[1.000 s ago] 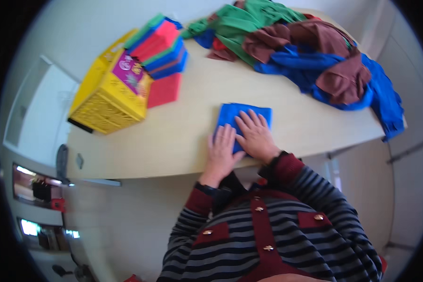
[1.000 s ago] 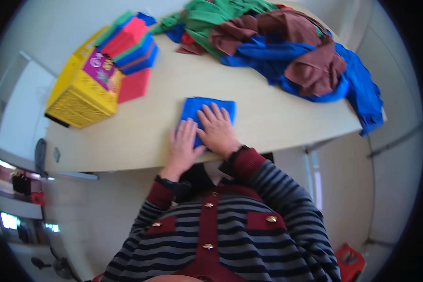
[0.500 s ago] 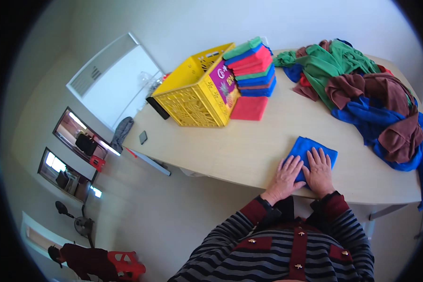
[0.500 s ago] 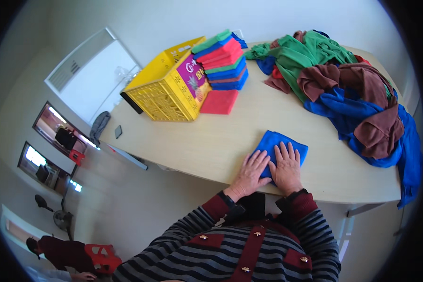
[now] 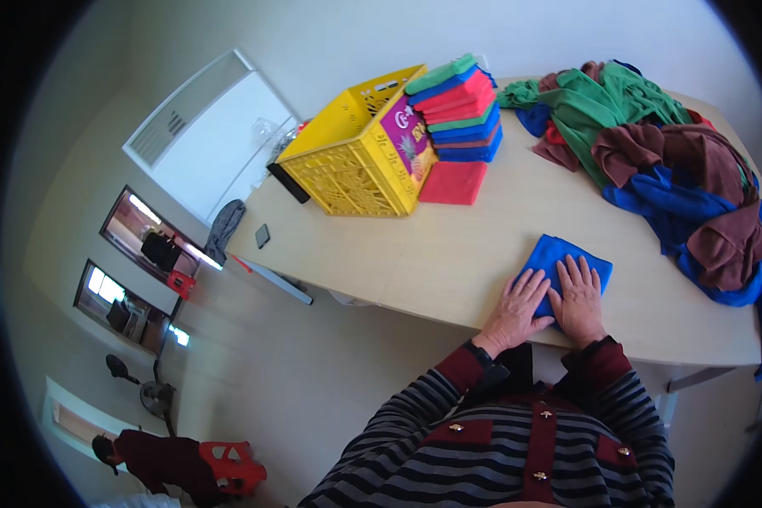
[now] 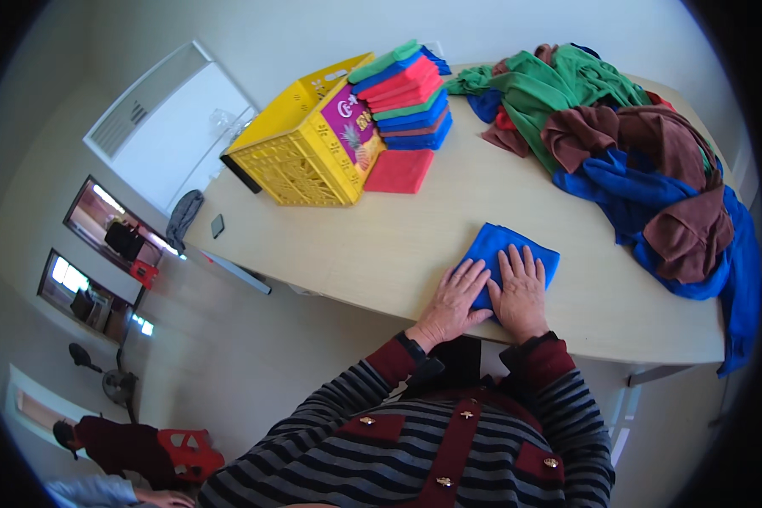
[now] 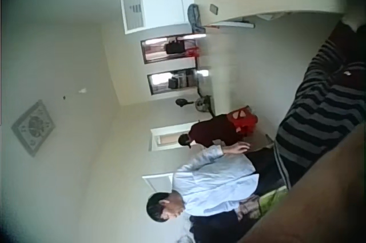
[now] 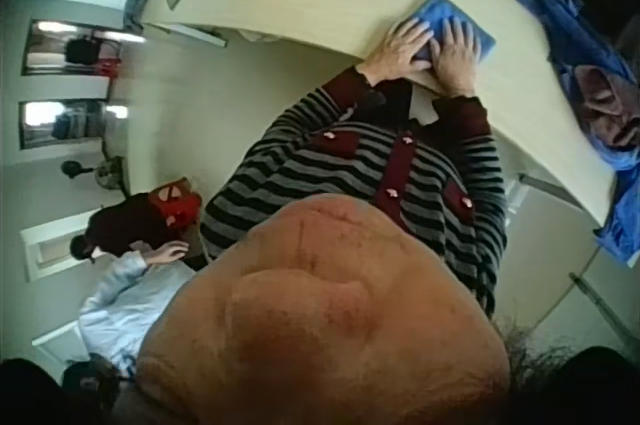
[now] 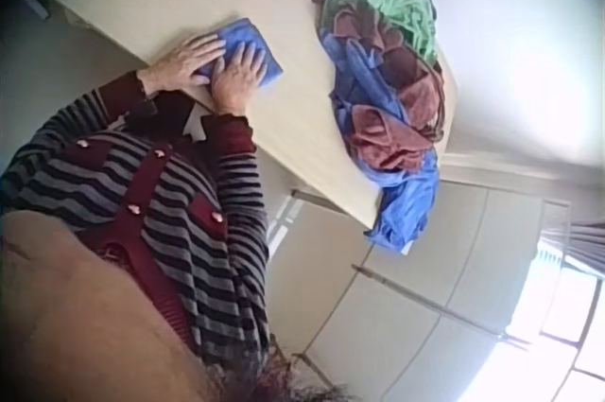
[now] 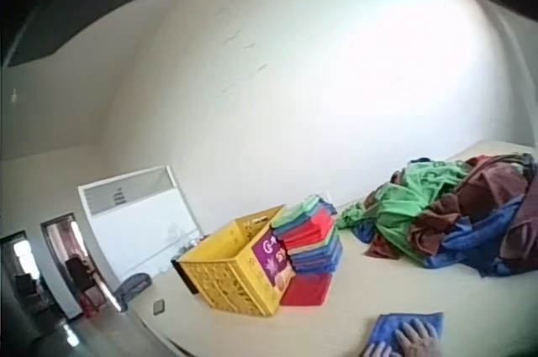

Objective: Folding blue and brown pieces of cloth on a white table.

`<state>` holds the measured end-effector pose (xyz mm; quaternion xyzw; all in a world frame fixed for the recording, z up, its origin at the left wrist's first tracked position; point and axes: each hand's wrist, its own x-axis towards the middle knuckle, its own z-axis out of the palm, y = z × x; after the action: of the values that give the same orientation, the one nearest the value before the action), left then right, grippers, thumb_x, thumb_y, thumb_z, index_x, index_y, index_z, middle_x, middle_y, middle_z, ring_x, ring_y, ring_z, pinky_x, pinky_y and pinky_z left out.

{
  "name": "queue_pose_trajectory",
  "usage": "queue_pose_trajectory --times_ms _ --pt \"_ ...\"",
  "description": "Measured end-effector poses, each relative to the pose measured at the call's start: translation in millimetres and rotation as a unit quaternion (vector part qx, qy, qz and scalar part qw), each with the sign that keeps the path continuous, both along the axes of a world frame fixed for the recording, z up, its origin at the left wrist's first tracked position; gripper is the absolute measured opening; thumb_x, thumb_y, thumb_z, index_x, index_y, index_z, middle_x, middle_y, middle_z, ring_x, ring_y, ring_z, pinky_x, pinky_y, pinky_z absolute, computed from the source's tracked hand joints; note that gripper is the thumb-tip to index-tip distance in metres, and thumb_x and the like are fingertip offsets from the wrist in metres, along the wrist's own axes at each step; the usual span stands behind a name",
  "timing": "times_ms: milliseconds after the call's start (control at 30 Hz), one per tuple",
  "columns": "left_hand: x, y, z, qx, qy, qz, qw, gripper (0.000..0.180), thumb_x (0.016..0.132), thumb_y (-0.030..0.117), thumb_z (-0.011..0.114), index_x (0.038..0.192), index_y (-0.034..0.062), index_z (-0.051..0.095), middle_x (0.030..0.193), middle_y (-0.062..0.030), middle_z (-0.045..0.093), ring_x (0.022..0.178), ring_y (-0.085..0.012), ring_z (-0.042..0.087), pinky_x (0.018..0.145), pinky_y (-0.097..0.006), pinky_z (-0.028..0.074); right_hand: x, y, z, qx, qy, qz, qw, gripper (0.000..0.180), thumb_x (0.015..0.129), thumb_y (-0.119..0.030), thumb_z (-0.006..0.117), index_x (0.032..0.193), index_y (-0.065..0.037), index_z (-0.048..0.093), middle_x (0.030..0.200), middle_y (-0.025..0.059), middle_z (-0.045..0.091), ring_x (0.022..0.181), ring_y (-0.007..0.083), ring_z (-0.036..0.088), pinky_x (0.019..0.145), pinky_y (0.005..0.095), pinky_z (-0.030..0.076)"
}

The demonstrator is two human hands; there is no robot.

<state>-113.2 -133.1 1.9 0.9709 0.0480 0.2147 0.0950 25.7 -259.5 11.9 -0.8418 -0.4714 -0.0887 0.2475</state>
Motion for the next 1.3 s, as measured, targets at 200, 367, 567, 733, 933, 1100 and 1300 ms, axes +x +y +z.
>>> queue_pose_trajectory --times_ms 200,367,567,733,933,1100,1300 --pt "2 1 1 0.000 -0.005 -0.012 1.000 0.074 0.090 0.043 0.068 0.147 0.0009 0.045 0.158 -0.0177 0.039 0.147 -0.0361 0.034 0.121 -0.052 0.025 -2 0 -1 0.014 -0.004 0.009 1.000 0.058 0.095 -0.037 0.059 0.143 -0.004 0.054 0.152 0.0174 0.047 0.146 0.0384 0.035 0.121 0.0535 0.022" --pt "2 2 3 0.002 -0.008 -0.011 1.000 0.074 0.091 0.043 0.067 0.147 0.0008 0.045 0.157 -0.0184 0.039 0.145 -0.0374 0.035 0.119 -0.052 0.026 -1 0 -2 0.007 -0.010 0.010 1.000 0.058 0.096 -0.039 0.058 0.143 -0.005 0.054 0.152 0.0167 0.048 0.146 0.0379 0.035 0.121 0.0539 0.022" --pt "7 2 -1 0.008 -0.004 -0.012 1.000 0.074 0.092 0.045 0.066 0.148 0.0013 0.045 0.157 -0.0189 0.040 0.145 -0.0381 0.036 0.119 -0.053 0.026 2 -1 -5 0.008 -0.015 0.001 1.000 0.059 0.097 -0.041 0.056 0.144 -0.006 0.054 0.153 0.0163 0.047 0.147 0.0375 0.035 0.121 0.0536 0.022" --pt "6 1 -2 0.015 0.008 -0.017 1.000 0.076 0.092 0.046 0.065 0.149 0.0015 0.044 0.157 -0.0191 0.039 0.145 -0.0387 0.035 0.119 -0.053 0.025 2 1 -6 0.009 -0.009 -0.002 1.000 0.059 0.098 -0.043 0.053 0.145 -0.007 0.053 0.154 0.0159 0.046 0.147 0.0371 0.034 0.122 0.0524 0.021" --pt "0 -9 3 0.028 -0.048 -0.032 0.998 0.065 0.087 0.033 0.074 0.141 0.0050 0.051 0.151 -0.0173 0.046 0.143 -0.0366 0.040 0.120 -0.060 0.023 5 -3 -11 0.007 -0.009 -0.012 1.000 0.060 0.099 -0.043 0.052 0.146 -0.007 0.052 0.156 0.0155 0.044 0.148 0.0370 0.033 0.122 0.0525 0.020" --pt "-5 -4 -3 0.051 -0.067 -0.056 0.995 0.049 0.079 0.017 0.079 0.123 0.0080 0.060 0.137 -0.0128 0.056 0.140 -0.0347 0.044 0.120 -0.063 0.020 3 -1 -12 0.001 -0.013 -0.011 1.000 0.061 0.099 -0.045 0.052 0.147 -0.007 0.051 0.156 0.0160 0.043 0.148 0.0378 0.033 0.122 0.0532 0.020" --pt "-4 -4 -2 0.078 -0.068 -0.048 0.994 0.038 0.081 0.012 0.076 0.117 0.0078 0.062 0.130 -0.0094 0.058 0.138 -0.0325 0.046 0.119 -0.064 0.022 2 -4 -16 -0.012 -0.015 -0.016 1.000 0.062 0.100 -0.047 0.052 0.147 -0.006 0.051 0.155 0.0181 0.043 0.148 0.0391 0.033 0.122 0.0534 0.021"
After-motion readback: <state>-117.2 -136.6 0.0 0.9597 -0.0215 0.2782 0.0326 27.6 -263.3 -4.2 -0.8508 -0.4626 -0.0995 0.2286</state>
